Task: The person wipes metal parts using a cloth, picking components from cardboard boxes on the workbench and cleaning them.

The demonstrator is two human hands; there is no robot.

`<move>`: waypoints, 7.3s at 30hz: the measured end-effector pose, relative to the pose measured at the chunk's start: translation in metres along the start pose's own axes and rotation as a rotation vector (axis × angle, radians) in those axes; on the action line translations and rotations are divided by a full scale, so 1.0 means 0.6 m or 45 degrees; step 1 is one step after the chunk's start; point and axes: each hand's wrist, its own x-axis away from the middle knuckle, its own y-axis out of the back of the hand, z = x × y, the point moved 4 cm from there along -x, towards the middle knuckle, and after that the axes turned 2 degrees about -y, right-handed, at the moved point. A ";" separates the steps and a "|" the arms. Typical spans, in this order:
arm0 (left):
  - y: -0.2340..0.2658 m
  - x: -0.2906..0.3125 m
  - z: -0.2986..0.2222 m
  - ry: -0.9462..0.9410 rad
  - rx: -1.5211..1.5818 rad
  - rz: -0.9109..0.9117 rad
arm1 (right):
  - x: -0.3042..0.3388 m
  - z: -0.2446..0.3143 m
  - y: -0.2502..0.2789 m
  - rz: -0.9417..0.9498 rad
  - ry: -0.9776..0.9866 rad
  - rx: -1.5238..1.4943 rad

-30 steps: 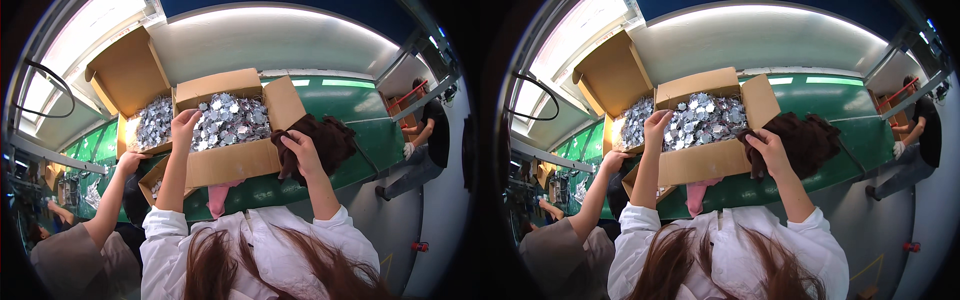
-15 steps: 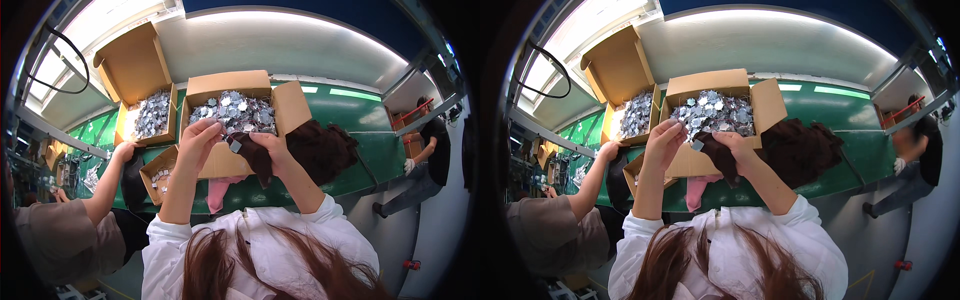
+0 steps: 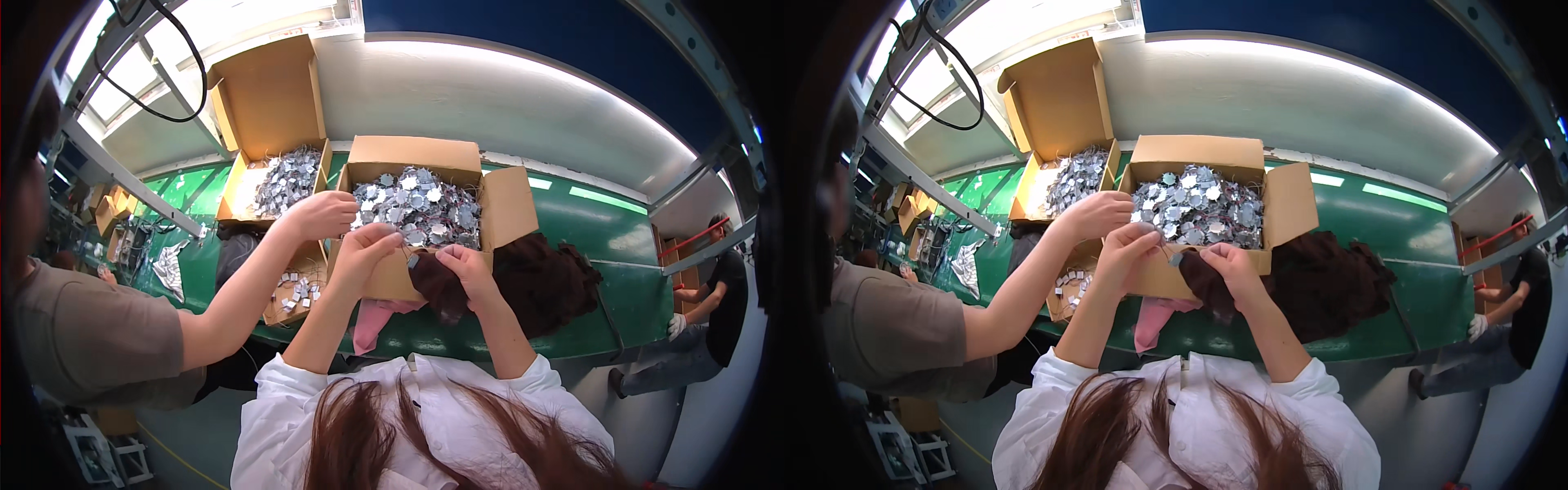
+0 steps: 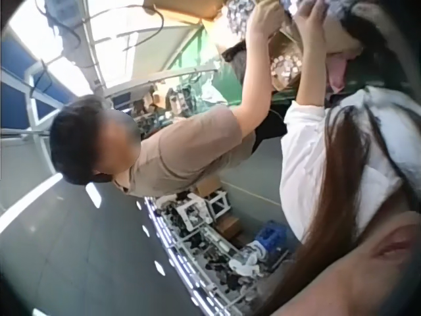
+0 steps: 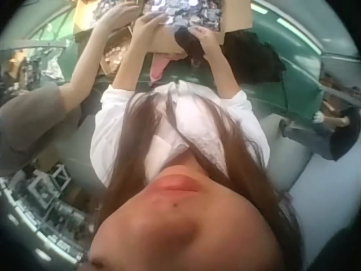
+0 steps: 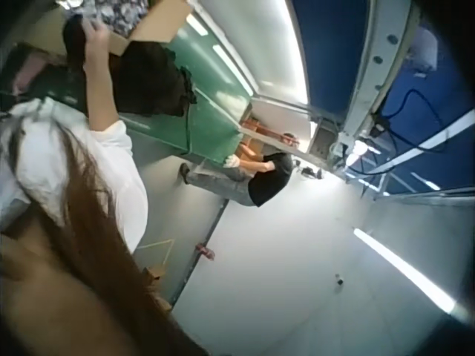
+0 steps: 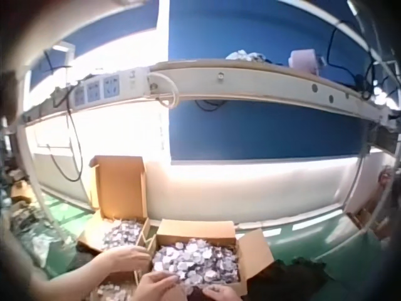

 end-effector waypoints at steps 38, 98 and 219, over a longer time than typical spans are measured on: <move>0.138 0.208 0.040 0.278 -0.847 0.250 | 0.009 0.008 -0.027 0.680 -0.199 0.620; -0.057 0.086 0.006 0.058 -0.034 0.659 | 0.053 0.138 -0.026 0.952 0.259 1.181; -0.072 0.055 -0.019 0.439 0.379 0.862 | 0.220 0.093 -0.191 -0.578 0.662 0.086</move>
